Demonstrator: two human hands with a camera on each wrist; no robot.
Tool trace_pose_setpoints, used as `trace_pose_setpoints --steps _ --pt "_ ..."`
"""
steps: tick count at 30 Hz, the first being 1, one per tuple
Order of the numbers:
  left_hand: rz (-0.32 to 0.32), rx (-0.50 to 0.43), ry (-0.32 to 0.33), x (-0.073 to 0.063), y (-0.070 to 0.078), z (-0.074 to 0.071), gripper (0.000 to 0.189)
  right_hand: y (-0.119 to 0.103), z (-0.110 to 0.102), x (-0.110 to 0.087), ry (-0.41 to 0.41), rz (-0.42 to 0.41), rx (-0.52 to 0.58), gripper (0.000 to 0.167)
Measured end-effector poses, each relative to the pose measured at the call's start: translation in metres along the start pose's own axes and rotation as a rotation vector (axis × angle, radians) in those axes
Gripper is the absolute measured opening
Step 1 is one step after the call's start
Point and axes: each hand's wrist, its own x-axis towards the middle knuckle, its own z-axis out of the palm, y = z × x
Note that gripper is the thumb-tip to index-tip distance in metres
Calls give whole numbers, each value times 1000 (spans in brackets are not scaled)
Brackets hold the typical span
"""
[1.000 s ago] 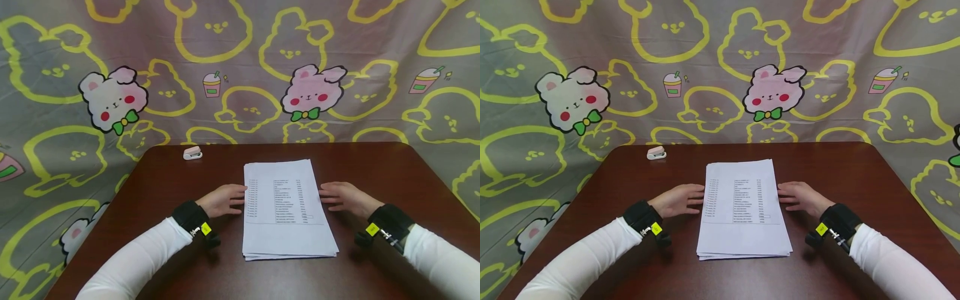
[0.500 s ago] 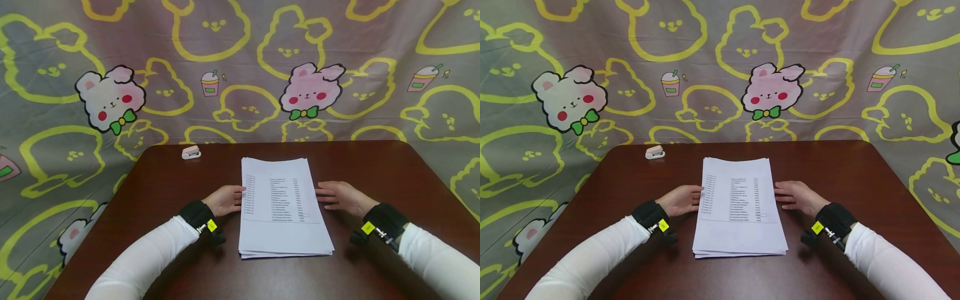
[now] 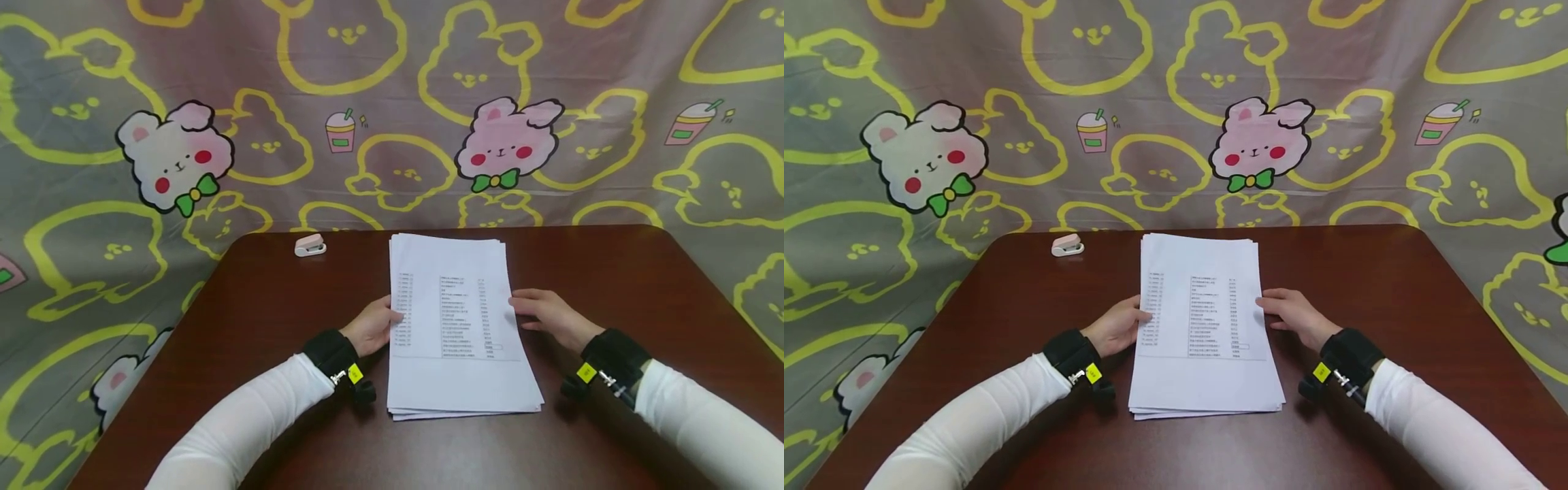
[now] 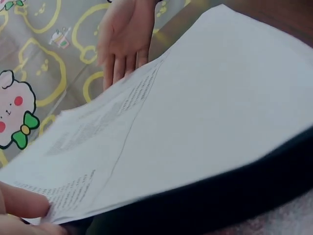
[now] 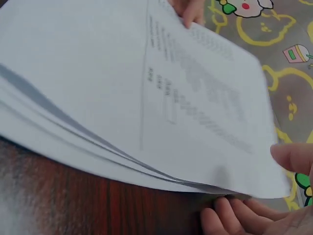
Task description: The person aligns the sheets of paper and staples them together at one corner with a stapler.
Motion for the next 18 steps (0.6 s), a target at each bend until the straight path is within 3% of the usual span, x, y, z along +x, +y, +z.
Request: trace_pose_setpoints --steps 5,12,18 --pt "53 1 12 -3 6 5 50 -2 7 6 -6 -14 52 69" --pt "121 -9 9 -9 18 10 47 -6 15 8 -79 -59 285 56" --pt "197 72 25 -11 27 11 42 -16 18 6 -110 -117 371 51"
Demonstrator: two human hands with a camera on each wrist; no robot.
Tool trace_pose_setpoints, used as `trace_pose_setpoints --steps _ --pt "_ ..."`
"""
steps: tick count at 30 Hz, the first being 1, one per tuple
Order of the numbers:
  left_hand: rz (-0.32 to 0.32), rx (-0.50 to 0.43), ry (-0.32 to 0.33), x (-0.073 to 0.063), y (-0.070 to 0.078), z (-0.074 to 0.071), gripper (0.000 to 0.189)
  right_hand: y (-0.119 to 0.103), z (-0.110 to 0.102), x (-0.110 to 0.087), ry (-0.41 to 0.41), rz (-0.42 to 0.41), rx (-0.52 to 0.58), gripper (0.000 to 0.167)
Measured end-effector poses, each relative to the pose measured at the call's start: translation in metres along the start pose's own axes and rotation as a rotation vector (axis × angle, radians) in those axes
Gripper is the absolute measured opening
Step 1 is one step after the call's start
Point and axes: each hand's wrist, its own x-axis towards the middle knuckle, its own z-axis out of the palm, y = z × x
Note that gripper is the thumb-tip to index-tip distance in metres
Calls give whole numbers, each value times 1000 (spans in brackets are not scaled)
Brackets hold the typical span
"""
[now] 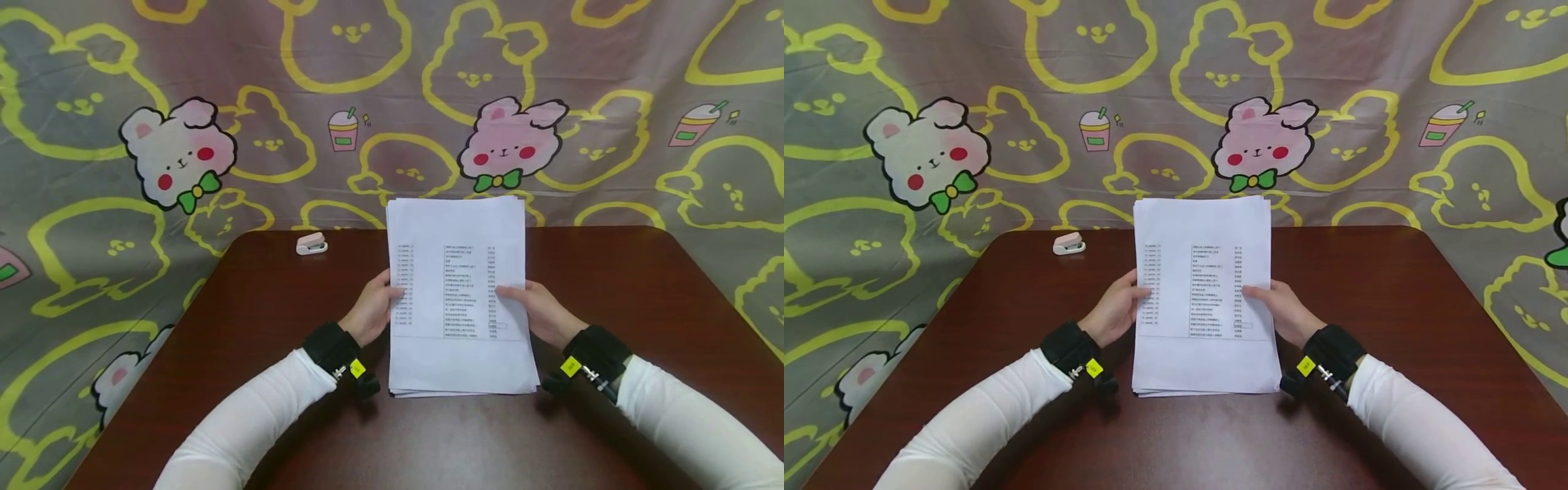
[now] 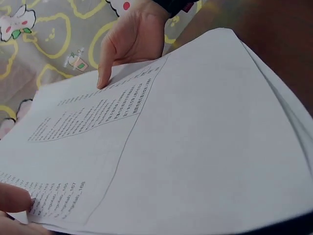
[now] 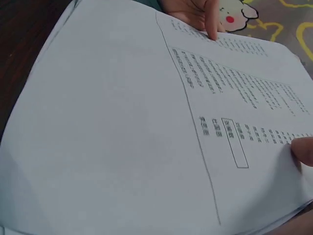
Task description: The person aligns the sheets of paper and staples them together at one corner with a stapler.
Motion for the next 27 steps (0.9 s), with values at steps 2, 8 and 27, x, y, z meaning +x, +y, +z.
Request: trace_pose_setpoints --steps 2,8,27 --pt "42 32 -10 0 4 1 41 -5 1 -1 4 -27 -2 49" --pt "184 59 -34 1 20 6 40 -25 3 -4 -4 -132 -10 41" --pt "457 101 -10 -4 32 9 38 -44 10 -8 37 -493 -212 29"
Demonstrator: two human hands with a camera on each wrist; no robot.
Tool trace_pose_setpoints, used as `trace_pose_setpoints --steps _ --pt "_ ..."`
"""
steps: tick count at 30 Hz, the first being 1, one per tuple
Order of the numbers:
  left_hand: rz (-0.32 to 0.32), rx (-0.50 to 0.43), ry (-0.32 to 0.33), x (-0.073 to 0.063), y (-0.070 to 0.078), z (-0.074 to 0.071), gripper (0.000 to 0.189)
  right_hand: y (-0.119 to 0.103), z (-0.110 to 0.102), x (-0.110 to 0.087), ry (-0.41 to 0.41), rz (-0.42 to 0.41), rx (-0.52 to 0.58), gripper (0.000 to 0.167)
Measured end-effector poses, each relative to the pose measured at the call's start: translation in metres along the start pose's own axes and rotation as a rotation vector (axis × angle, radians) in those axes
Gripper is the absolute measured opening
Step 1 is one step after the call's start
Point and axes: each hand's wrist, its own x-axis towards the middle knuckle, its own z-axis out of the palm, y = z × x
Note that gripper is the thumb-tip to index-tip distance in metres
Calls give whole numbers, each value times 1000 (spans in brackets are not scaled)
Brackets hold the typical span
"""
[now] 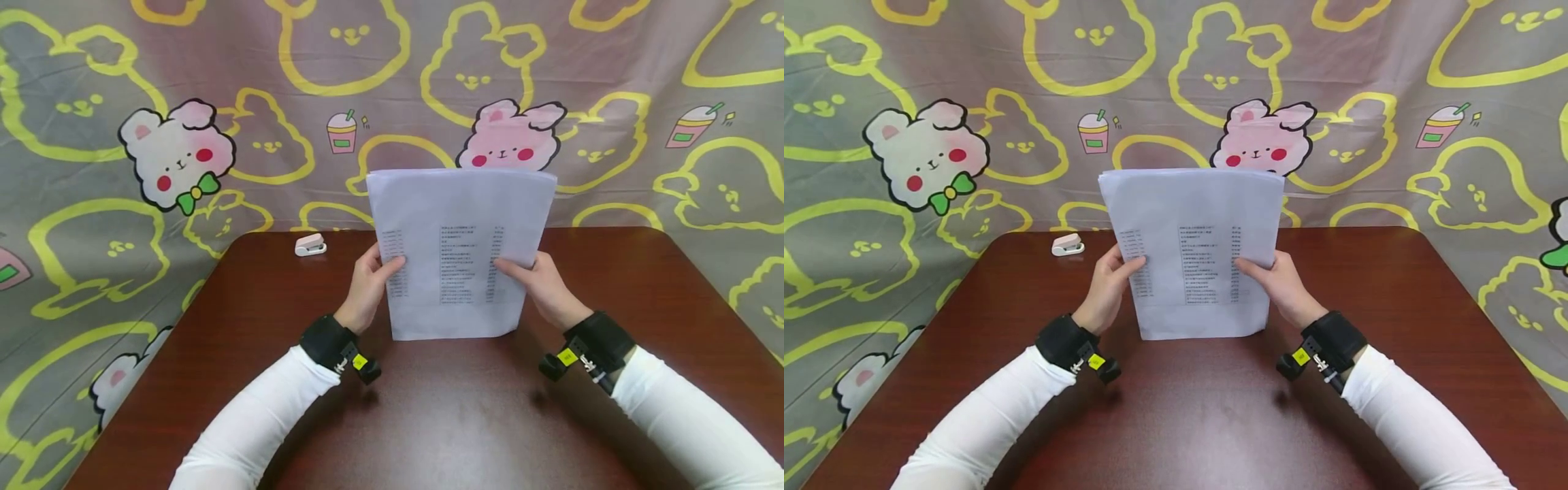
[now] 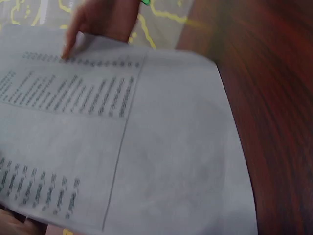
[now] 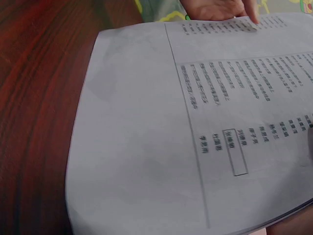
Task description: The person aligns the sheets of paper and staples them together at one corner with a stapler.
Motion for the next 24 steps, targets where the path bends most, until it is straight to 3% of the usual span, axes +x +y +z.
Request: trace_pose_setpoints --steps 4,6,13,17,21,24 --pt "82 42 -30 0 -4 -5 37 0 -1 1 -39 -56 -8 34" --pt "88 36 -51 1 -7 -6 35 1 -2 2 -72 -99 9 38" --pt "-51 -37 -182 -1 -19 -4 33 12 -1 5 -179 -184 83 47" --pt "-39 -3 -201 -1 -19 3 39 10 4 5 -162 -203 93 50" --pt "13 6 -177 2 -15 7 39 4 7 7 -111 -231 91 50" --pt "7 20 -161 1 -18 7 39 6 8 6 -86 -207 72 48"
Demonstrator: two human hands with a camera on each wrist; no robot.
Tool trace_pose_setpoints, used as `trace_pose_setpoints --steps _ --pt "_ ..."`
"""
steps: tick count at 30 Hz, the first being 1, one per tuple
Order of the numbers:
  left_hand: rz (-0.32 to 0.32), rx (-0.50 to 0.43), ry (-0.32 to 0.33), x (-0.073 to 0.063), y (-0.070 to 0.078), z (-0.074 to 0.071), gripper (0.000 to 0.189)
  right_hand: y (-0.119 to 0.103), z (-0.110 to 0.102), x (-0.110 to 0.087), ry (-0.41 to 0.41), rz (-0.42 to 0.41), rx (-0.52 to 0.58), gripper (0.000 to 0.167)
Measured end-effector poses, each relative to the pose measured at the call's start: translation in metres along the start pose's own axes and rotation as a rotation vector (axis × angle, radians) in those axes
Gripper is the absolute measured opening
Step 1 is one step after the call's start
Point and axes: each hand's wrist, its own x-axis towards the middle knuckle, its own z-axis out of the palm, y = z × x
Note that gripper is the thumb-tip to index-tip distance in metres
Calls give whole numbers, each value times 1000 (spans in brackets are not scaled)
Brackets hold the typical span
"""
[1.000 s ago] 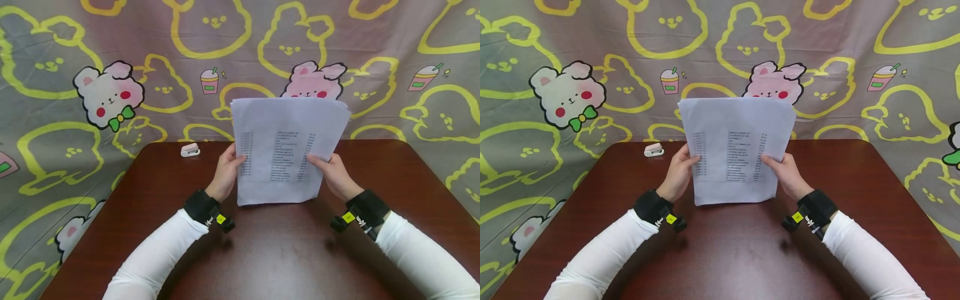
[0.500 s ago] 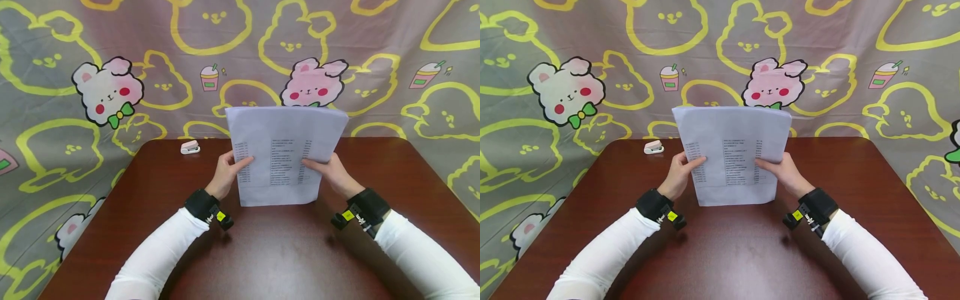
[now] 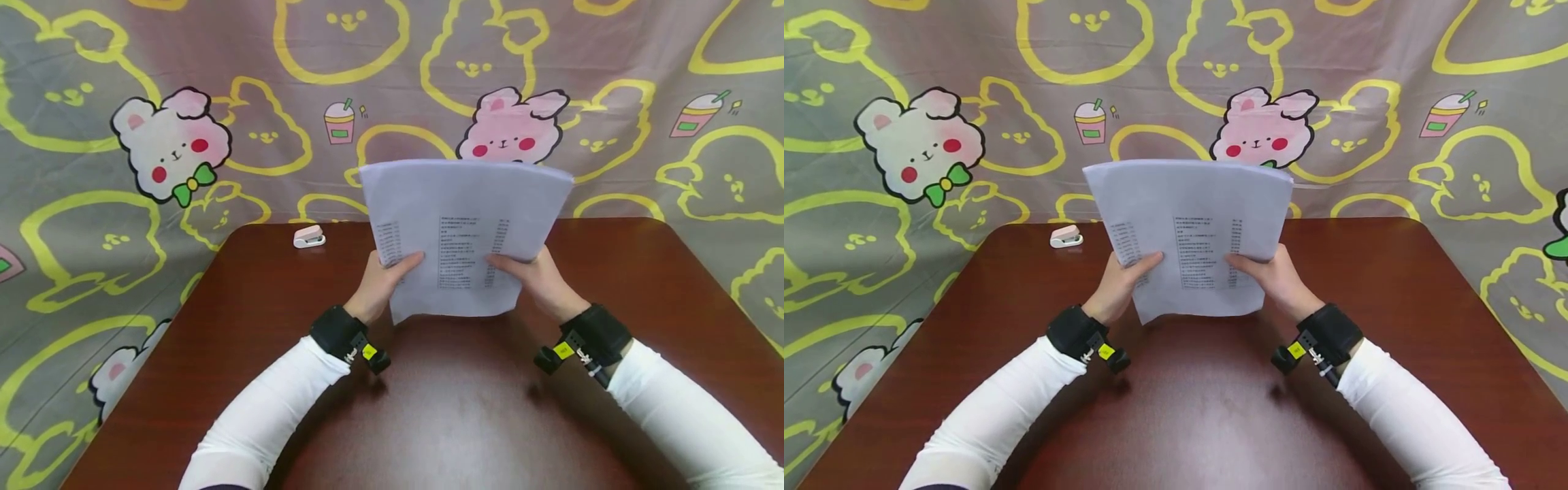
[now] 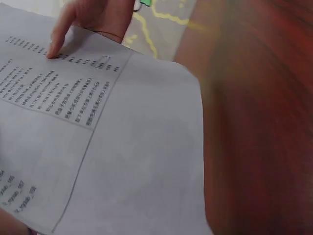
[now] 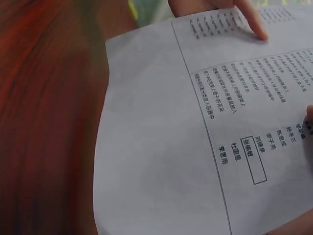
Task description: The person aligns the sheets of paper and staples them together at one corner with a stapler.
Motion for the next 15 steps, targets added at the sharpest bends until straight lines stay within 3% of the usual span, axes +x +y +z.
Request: trace_pose_setpoints --steps 6,13,15 --pt "-94 43 31 -9 -13 -1 36 11 2 -8 -1 133 3 45" --pt "-47 21 53 -4 -7 1 38 6 3 -1 -3 53 12 47" --pt "-52 35 48 -4 -9 0 38 8 2 -2 -2 68 1 46"
